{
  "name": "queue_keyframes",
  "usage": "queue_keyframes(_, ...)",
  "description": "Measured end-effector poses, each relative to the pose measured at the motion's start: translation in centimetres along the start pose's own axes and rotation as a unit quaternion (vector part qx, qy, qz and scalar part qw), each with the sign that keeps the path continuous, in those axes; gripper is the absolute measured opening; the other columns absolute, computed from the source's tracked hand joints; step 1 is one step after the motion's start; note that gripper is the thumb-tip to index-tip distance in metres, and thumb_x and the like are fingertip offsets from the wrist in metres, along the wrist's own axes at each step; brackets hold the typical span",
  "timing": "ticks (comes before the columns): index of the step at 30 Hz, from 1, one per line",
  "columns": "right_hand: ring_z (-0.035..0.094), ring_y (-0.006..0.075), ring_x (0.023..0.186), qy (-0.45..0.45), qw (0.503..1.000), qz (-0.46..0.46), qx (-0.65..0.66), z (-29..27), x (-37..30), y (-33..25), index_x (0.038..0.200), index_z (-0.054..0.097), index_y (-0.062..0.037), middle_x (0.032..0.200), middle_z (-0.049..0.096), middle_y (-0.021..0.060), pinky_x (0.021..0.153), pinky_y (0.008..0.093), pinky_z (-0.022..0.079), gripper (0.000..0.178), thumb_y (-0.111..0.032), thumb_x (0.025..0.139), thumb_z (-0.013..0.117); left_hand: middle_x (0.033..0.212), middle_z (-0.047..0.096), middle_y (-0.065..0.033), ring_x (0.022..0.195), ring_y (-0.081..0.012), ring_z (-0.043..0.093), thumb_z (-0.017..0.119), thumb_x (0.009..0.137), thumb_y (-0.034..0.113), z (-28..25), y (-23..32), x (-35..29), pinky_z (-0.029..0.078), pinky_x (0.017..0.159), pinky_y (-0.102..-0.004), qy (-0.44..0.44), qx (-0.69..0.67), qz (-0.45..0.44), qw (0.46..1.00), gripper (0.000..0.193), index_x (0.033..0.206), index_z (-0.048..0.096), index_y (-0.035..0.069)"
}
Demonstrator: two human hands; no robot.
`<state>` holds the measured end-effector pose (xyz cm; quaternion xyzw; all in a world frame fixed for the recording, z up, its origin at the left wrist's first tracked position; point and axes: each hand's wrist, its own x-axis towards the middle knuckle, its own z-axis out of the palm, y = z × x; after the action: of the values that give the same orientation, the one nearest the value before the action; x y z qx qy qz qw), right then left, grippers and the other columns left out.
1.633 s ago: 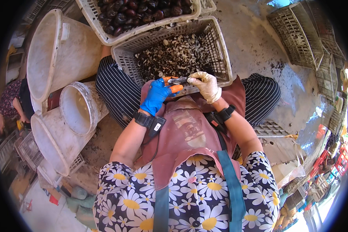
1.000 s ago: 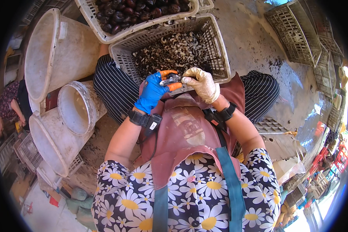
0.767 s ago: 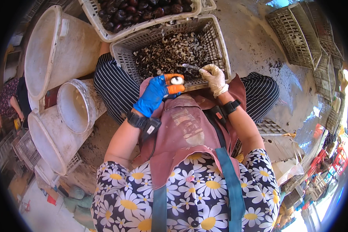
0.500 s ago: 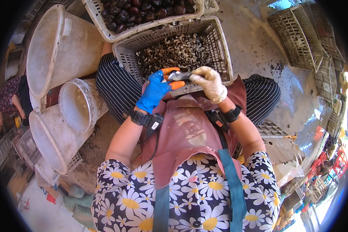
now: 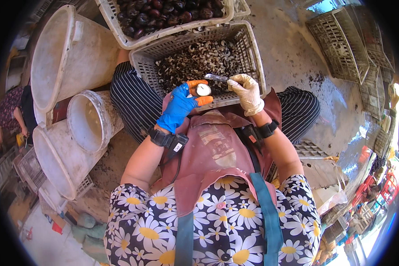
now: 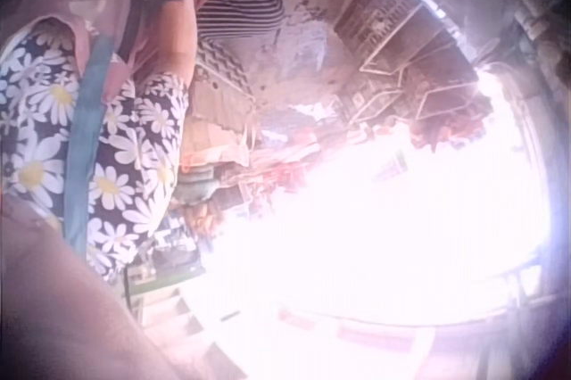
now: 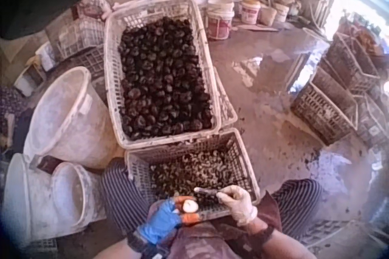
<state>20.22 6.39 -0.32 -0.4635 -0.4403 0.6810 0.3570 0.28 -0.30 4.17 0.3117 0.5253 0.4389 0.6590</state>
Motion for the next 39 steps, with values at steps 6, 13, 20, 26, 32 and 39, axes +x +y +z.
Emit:
queue_keyframes(6, 0.053, 0.0088, 0.064, 0.01, 0.993, -0.042, -0.111, -0.1, -0.6, -1.1, 0.082, 0.062, -0.0024, 0.072, 0.059, 0.0001, 0.059, 0.0225, 0.042, 0.013, -0.011, 0.076, 0.069, 0.086, 0.064, -0.0043, 0.081, -0.0096, 0.059, 0.075, 0.068, 0.005, -0.7, 0.3, 0.6, 0.048, 0.072, -0.0232, 0.043, 0.115, 0.081, 0.989, 0.046, 0.109, 0.056, 0.002)
queue_keyframes(13, 0.056, 0.0241, 0.068, -0.146, 0.858, -0.275, -0.408, -1.4, 1.6, -4.9, 0.077, 0.063, -0.0046, 0.071, 0.061, 0.0071, 0.063, 0.0327, 0.045, 0.014, -0.013, 0.068, 0.071, 0.09, 0.062, -0.0033, 0.083, -0.0093, 0.057, 0.074, 0.069, 0.008, -1.5, 2.5, 0.4, 0.046, 0.075, -0.0224, -0.104, 0.256, 0.013, 0.961, 0.047, 0.112, 0.056, 0.001)
queue_keyframes(20, 0.057, 0.0197, 0.069, -0.307, 0.828, -0.28, -0.375, -1.1, 2.5, -4.9, 0.081, 0.063, -0.0045, 0.078, 0.062, 0.0056, 0.065, 0.0301, 0.046, 0.011, -0.009, 0.072, 0.069, 0.097, 0.063, -0.0055, 0.086, -0.0097, 0.057, 0.078, 0.063, 0.01, -2.4, 1.5, 0.5, 0.045, 0.078, -0.0237, -0.262, 0.239, -0.097, 0.93, 0.053, 0.111, 0.057, -0.001)
queue_keyframes(26, 0.056, 0.0082, 0.071, -0.171, 0.982, 0.074, -0.033, 1.0, 1.5, -0.6, 0.087, 0.061, -0.0001, 0.078, 0.061, 0.0022, 0.066, 0.0228, 0.046, 0.012, -0.007, 0.078, 0.066, 0.101, 0.061, -0.0037, 0.094, -0.01, 0.056, 0.068, 0.071, 0.0, -1.6, 0.8, 0.6, 0.044, 0.084, -0.0228, -0.22, 0.027, -0.092, 0.971, 0.047, 0.116, 0.054, 0.003)
queue_keyframes(32, 0.055, 0.0087, 0.07, -0.037, 0.998, 0.043, 0.024, 1.5, -0.1, 0.2, 0.09, 0.059, 0.0015, 0.08, 0.06, 0.0036, 0.066, 0.0226, 0.045, 0.016, -0.011, 0.081, 0.064, 0.115, 0.054, -0.0118, 0.1, -0.0189, 0.056, 0.055, 0.083, 0.003, -2.1, -2.0, 1.3, 0.046, 0.085, -0.0262, -0.166, -0.232, -0.114, 0.952, 0.048, 0.128, 0.039, 0.004)
queue_keyframes(39, 0.056, 0.0125, 0.065, 0.069, 0.962, -0.081, -0.25, -1.3, 0.5, 2.7, 0.085, 0.064, -0.0024, 0.073, 0.061, 0.0067, 0.061, 0.0256, 0.046, 0.015, -0.012, 0.074, 0.069, 0.11, 0.055, -0.017, 0.104, -0.0248, 0.053, 0.049, 0.088, 0.003, 0.4, -1.5, 1.0, 0.045, 0.093, -0.0301, -0.02, -0.317, -0.142, 0.937, 0.031, 0.118, 0.046, -0.004)
